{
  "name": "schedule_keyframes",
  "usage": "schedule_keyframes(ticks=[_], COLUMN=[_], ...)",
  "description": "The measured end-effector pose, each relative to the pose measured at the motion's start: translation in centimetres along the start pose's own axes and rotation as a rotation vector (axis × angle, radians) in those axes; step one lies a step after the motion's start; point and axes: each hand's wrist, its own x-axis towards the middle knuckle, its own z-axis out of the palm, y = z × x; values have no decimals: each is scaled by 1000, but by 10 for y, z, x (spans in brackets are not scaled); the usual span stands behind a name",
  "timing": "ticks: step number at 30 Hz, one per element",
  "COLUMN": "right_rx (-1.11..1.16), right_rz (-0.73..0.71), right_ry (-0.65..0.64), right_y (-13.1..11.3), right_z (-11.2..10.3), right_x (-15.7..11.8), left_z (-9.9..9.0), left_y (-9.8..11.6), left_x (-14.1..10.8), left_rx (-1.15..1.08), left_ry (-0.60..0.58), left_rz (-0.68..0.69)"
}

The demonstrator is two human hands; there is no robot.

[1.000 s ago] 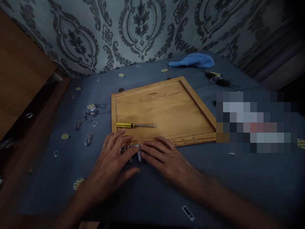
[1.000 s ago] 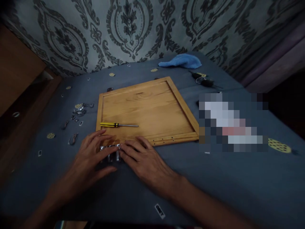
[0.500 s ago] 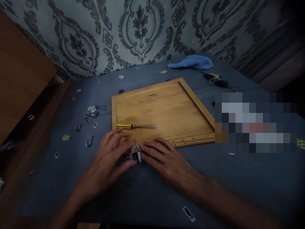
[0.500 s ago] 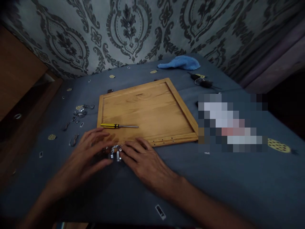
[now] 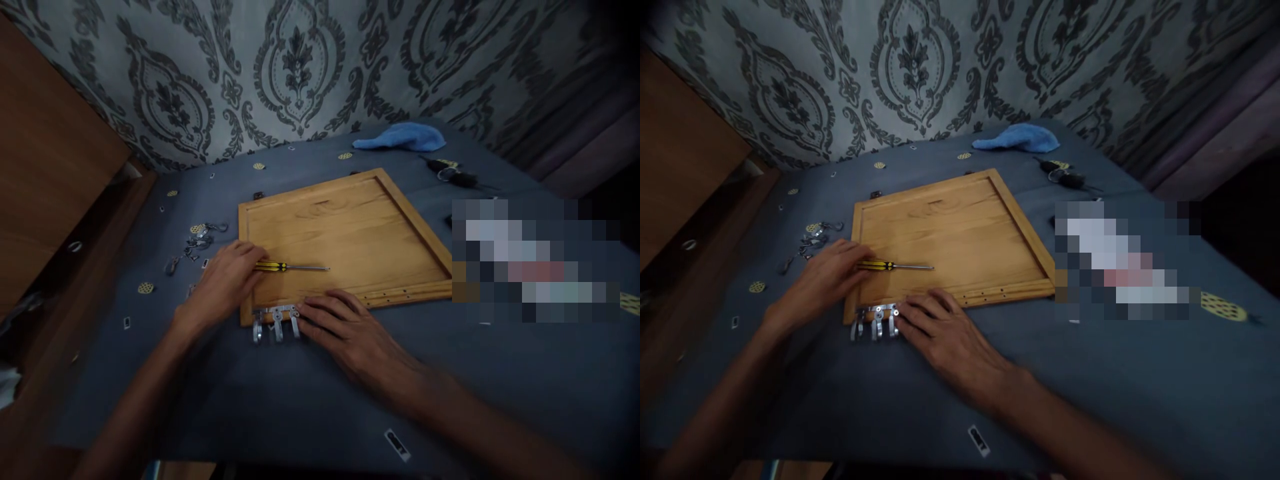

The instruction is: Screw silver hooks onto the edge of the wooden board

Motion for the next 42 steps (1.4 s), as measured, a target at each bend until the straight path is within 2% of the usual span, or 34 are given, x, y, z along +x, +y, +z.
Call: schedule_keyframes(ticks=[7,13,15,19,22,24,29,32,42], right_rx=[12,10,16,38,56,58,70,83,85], right_rz=[-8,-9,-8,-18,-10,-6,-11,-9,5], right_ry=[26,32,21,17,6,-7,16,-11,-30], right_y=[0,0,1,2,3,3,2,2,2], right_z=[1,1,2,5,6,6,4,3,3], right_x=[1,1,0,-2,-3,-2,-1,0,-1], left_z=[7,-1,-6,-15,-20,-21,-21,-18,-13], left_y=[-11,-19,-17,-2,14,23,36,38,41], left_x=[1,-2,-3,-7,-14,-20,-34,-39,-38], left_rx=[-101,-292,-398,-772,-911,-936,-691,-552,-458], left_ry=[13,160,239,499,644,699,659,618,562], left_rz=[5,-36,-63,-133,-90,-53,32,105,176])
